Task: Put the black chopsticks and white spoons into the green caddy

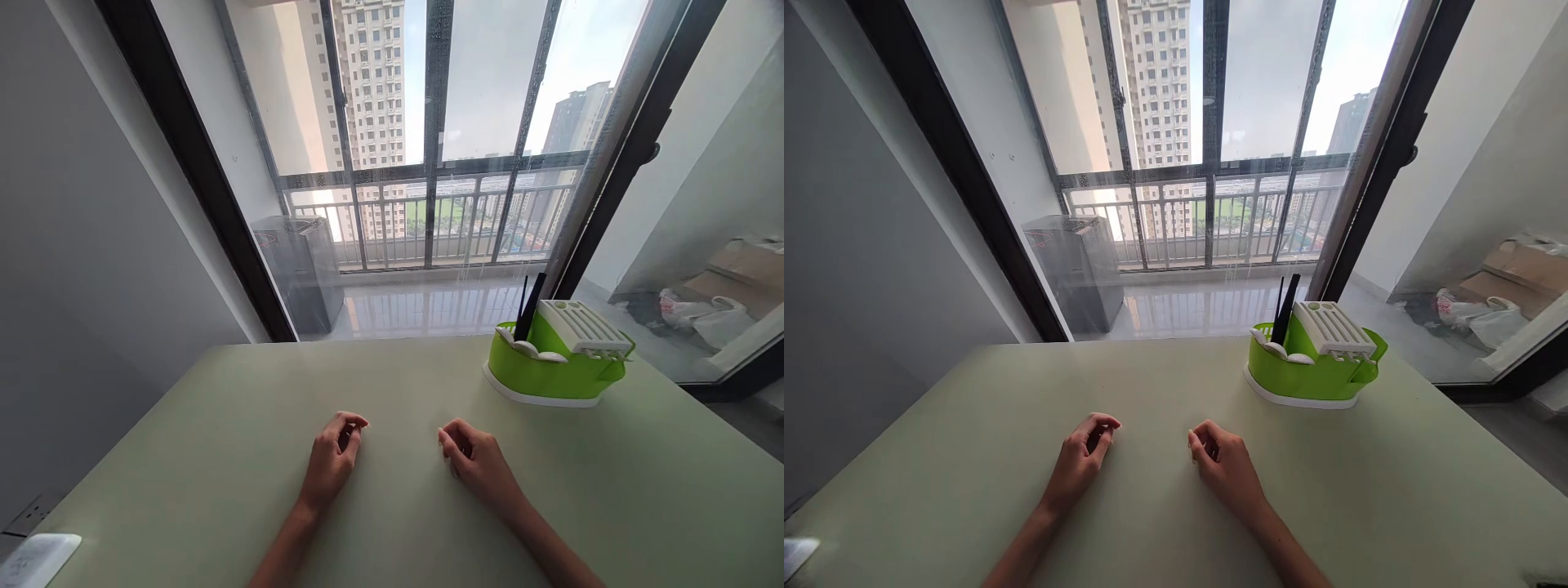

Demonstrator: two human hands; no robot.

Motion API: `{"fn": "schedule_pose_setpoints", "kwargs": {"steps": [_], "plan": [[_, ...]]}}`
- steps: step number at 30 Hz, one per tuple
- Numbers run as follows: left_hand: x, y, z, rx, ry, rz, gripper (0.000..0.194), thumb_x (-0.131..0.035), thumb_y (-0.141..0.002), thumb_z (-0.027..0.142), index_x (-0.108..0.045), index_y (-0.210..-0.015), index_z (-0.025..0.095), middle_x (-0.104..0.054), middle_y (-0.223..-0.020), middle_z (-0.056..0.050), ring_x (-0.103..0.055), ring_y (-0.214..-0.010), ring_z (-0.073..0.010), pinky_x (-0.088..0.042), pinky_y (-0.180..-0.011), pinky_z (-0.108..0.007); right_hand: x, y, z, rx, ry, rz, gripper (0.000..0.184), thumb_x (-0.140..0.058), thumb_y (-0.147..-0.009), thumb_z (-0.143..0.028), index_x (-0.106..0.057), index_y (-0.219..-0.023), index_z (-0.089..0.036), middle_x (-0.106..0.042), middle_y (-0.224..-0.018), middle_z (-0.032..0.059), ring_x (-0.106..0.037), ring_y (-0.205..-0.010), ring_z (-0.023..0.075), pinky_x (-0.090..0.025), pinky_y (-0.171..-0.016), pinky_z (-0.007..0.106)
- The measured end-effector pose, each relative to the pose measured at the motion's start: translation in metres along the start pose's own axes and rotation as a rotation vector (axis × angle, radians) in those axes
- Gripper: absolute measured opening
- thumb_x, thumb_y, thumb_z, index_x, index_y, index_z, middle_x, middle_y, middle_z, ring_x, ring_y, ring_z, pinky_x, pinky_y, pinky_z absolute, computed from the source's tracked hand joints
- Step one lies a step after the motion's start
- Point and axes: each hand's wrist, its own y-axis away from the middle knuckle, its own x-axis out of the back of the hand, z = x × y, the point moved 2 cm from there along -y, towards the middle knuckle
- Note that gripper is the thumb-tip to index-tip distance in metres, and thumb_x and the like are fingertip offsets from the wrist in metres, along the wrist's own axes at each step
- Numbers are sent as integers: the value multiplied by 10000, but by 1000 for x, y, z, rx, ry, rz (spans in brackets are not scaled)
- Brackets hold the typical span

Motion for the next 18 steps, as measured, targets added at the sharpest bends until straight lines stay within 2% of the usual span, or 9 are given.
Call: {"fn": "schedule_pose_setpoints", "kwargs": {"steps": [18], "plan": [[0, 0, 1, -4, -1, 6, 247, -478, -944, 375, -683, -954, 237, -720, -915, -23, -666, -820, -189, -467, -641, -264, 0, 0, 1, 3, 17, 9, 422, -490, -972, -565, -531, -723, -226, -531, -591, -28, -448, -520, 136, -354, -522, 261]]}}
